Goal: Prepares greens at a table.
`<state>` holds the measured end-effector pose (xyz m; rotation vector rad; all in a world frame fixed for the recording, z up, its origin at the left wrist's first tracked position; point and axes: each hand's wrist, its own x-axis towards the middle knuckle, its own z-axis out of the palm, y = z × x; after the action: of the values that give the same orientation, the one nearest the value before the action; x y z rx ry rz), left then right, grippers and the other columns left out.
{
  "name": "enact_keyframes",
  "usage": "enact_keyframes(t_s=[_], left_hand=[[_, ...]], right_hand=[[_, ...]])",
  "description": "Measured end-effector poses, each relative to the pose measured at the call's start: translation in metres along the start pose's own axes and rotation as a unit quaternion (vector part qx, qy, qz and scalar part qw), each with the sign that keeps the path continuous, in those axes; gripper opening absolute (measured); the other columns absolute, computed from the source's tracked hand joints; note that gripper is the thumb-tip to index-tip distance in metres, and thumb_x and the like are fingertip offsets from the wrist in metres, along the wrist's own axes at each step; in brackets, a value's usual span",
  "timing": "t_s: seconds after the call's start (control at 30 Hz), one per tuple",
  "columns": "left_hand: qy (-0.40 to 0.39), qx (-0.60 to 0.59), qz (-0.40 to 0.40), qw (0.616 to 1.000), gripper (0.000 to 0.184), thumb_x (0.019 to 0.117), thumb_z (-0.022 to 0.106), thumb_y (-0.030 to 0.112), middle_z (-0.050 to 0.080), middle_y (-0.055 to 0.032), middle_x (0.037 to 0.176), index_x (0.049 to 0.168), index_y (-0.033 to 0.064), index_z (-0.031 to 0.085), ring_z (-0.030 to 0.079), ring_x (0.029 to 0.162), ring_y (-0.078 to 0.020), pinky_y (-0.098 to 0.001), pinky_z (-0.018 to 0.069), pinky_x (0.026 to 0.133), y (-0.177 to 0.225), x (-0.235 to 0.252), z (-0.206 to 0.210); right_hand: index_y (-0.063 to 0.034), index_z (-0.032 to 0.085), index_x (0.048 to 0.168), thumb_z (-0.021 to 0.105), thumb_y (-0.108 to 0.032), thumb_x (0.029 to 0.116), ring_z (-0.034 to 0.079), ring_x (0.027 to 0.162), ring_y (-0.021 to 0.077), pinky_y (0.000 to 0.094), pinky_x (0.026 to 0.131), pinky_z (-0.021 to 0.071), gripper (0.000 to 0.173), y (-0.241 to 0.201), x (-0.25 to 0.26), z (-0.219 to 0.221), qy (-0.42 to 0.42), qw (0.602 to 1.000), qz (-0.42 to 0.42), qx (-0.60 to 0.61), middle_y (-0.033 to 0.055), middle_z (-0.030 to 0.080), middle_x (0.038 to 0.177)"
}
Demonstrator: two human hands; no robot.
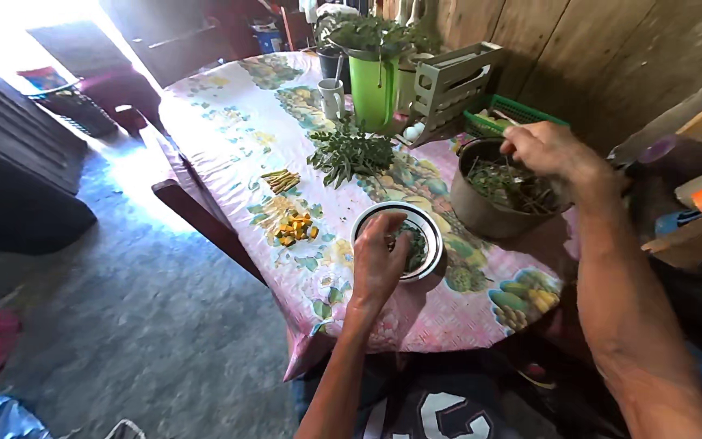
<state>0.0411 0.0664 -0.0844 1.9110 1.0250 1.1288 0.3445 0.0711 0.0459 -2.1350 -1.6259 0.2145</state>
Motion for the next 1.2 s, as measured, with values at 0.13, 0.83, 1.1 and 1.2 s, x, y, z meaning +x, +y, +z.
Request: enact_keyframes(t_s=[0.13, 0.83, 1.1, 1.2], left_hand=[[-0.023, -0.062, -0.009, 0.998, 0.024, 0.0979, 0.064, 0.018, 0.072, -0.0034, 0.113, 0.121, 0.0113, 0.07, 0.07, 0.102, -0.0124, -0.0361, 0.061, 0.087, 0.004, -0.003, 0.002], [0.047, -0.212, 0.041, 0.975, 0.036, 0.1031, 0.055, 0.03, 0.069, -0.0074, 0.121, 0.13, 0.0059, 0.063, 0.068, 0.11, -0.0182, -0.0375, 0.0586, 0.093, 0.015, -0.001, -0.028], [0.019, -0.191, 0.037, 0.981, 0.028, 0.0986, 0.06, 0.016, 0.069, -0.0066, 0.118, 0.125, 0.0063, 0.064, 0.069, 0.102, -0.0164, -0.034, 0.0599, 0.086, 0.012, 0.013, -0.019], [0.009, -0.219, 0.034, 0.975, 0.024, 0.0969, 0.062, 0.013, 0.07, -0.0069, 0.107, 0.12, 0.0055, 0.064, 0.069, 0.091, -0.0151, -0.031, 0.0598, 0.077, 0.011, 0.013, -0.016]], right_hand=[[-0.0064, 0.068, 0.102, 0.044, -0.023, 0.109, 0.048, 0.055, 0.0128, 0.0323, 0.05, 0.0449, 0.03, -0.019, 0.002, 0.018, -0.035, 0.985, -0.039, 0.164, 0.0048, 0.055, 0.078], [-0.0056, 0.063, 0.107, 0.054, -0.01, 0.1041, 0.064, 0.076, 0.0071, 0.023, 0.074, 0.0578, 0.01, -0.074, -0.049, 0.086, -0.07, 0.854, -0.238, 0.458, 0.0011, 0.065, 0.09], [-0.0052, 0.065, 0.103, 0.053, -0.011, 0.1038, 0.064, 0.074, 0.0091, 0.0243, 0.07, 0.0573, 0.013, -0.074, -0.043, 0.114, -0.143, 0.827, -0.243, 0.487, 0.0036, 0.067, 0.088], [-0.0031, 0.065, 0.102, 0.056, -0.011, 0.1027, 0.066, 0.073, 0.0095, 0.0261, 0.068, 0.0592, 0.013, -0.073, -0.03, 0.122, -0.145, 0.82, -0.256, 0.49, 0.0029, 0.068, 0.086]])
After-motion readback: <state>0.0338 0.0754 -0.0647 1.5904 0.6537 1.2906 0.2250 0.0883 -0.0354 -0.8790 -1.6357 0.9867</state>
